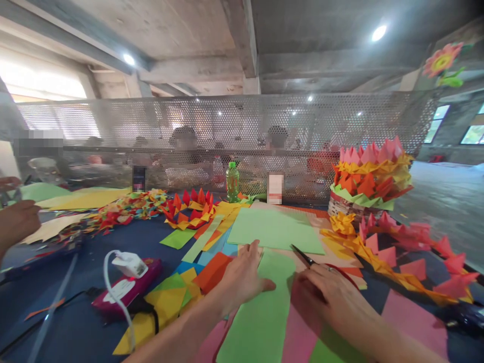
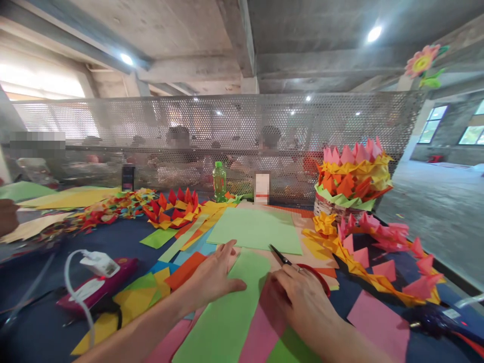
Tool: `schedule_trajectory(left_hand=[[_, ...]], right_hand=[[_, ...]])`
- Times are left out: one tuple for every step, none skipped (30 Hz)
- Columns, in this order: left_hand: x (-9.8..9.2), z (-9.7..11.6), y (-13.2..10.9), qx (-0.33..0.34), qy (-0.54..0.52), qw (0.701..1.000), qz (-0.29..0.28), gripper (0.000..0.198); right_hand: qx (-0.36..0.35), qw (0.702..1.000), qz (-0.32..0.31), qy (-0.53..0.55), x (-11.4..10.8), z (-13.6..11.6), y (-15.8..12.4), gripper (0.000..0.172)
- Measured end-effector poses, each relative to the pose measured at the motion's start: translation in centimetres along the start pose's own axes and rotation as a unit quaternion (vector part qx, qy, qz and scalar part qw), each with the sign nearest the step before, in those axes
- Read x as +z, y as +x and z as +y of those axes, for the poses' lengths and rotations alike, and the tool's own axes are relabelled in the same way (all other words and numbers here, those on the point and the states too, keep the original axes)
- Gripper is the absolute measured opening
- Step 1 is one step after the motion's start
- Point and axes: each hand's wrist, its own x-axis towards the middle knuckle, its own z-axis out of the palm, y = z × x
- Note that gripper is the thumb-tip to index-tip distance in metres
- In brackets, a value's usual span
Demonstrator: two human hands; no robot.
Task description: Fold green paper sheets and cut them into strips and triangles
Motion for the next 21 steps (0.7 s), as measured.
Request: schedule_trajectory(left_hand=[[0.06,-0.03,0.09,-0.002,-0.001,1.0,0.0,0.102],[0.12,-0.09,0.2,0.0,-0.004,1.0,0.0,0.099],[0.15,-0.17,0.3,0.005,-0.009,1.0,0.001,0.095],[0.15,-0.25,0.37,0.011,-0.012,1.0,0.0,0.088],[0.12,-0.31,0.41,0.014,-0.014,1.0,-0.005,0.079],[0.06,-0.35,0.41,0.017,-0.012,1.0,-0.012,0.068],[0.0,-0.37,0.4,0.018,-0.011,0.999,-0.024,0.057],[-0.05,-0.36,0.36,0.018,-0.009,0.999,-0.035,0.048],[-0.07,-0.35,0.33,0.018,-0.002,0.999,-0.039,0.041],[-0.05,-0.36,0.31,0.023,0.009,0.999,-0.035,0.037],[0.03,-0.38,0.31,0.035,0.024,0.999,-0.023,0.036],[0.15,-0.43,0.33,0.053,0.041,0.998,-0.006,0.037],[0.31,-0.51,0.37,0.071,0.055,0.996,0.011,0.039],[0.48,-0.6,0.43,0.086,0.063,0.994,0.025,0.042],[0.63,-0.68,0.5,0.094,0.063,0.993,0.033,0.047],[0.75,-0.73,0.57,0.092,0.058,0.993,0.035,0.052],[0.82,-0.72,0.64,0.084,0.051,0.995,0.035,0.057],[0.84,-0.65,0.69,0.072,0.046,0.996,0.033,0.062],[0.79,-0.51,0.74,0.061,0.041,0.997,0.027,0.068],[0.7,-0.31,0.77,0.052,0.035,0.998,0.019,0.073],[0.59,-0.08,0.79,0.043,0.027,0.999,0.01,0.078]], right_hand=[[0.002,1.0,-0.004,-0.002,-0.01,-0.04,-0.03,0.017],[0.004,1.0,-0.007,-0.003,-0.03,-0.09,-0.05,0.016],[0.005,1.0,-0.009,-0.004,-0.05,-0.12,-0.07,0.015],[0.006,1.0,-0.012,-0.002,-0.07,-0.14,-0.08,0.015],[0.006,1.0,-0.012,0.003,-0.09,-0.15,-0.08,0.014],[0.004,1.0,-0.012,0.012,-0.09,-0.12,-0.07,0.014],[0.003,1.0,-0.01,0.021,-0.08,-0.08,-0.05,0.014],[0.001,1.0,-0.008,0.029,-0.06,-0.02,-0.03,0.015],[-0.001,0.999,-0.006,0.035,-0.03,0.05,0.0,0.015],[-0.003,0.999,-0.003,0.037,0.01,0.13,0.02,0.015],[-0.003,0.999,-0.002,0.035,0.06,0.21,0.03,0.014],[-0.004,0.999,-0.002,0.033,0.11,0.28,0.04,0.014],[-0.004,1.0,-0.002,0.03,0.17,0.34,0.03,0.013],[-0.005,1.0,-0.002,0.03,0.24,0.39,0.01,0.013],[-0.006,1.0,0.0,0.03,0.31,0.45,-0.01,0.014],[-0.007,1.0,0.0,0.03,0.4,0.51,-0.03,0.014],[-0.008,0.999,0.002,0.031,0.49,0.58,-0.05,0.014],[-0.008,1.0,0.003,0.03,0.58,0.65,-0.06,0.014],[-0.007,1.0,0.002,0.029,0.65,0.72,-0.06,0.015],[-0.005,1.0,0.001,0.027,0.71,0.78,-0.05,0.015],[-0.005,1.0,0.0,0.026,0.75,0.82,-0.03,0.015]])
